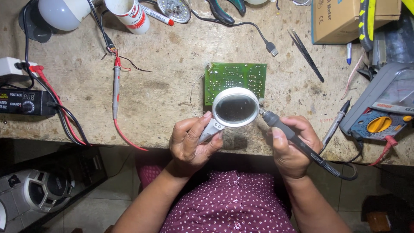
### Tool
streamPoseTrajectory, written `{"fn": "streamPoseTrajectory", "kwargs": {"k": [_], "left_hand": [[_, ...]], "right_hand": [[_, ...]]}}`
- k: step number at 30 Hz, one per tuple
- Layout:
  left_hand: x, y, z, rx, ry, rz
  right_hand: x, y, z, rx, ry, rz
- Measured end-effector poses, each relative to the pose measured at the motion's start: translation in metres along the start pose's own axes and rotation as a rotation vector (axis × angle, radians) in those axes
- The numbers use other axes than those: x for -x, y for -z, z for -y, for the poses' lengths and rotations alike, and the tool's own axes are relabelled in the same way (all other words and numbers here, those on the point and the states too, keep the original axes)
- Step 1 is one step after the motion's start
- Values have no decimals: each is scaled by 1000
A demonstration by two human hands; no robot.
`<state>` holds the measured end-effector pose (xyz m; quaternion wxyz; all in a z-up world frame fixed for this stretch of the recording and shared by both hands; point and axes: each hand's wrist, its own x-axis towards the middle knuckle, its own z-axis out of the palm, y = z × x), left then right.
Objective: Soldering components on a circuit board and inspecting the work with a magnifying glass
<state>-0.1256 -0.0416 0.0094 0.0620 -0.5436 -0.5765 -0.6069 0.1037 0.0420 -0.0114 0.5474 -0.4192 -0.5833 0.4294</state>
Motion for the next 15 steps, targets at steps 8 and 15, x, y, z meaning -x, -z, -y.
{"fn": "streamPoseTrajectory", "kwargs": {"k": [8, 15], "left_hand": [[13, -1, 4, 28, -27, 34], [12, -1, 6, 17, 8, -7]], "right_hand": [[3, -1, 13, 163, 125, 65], [5, -4, 17, 201, 155, 70]]}}
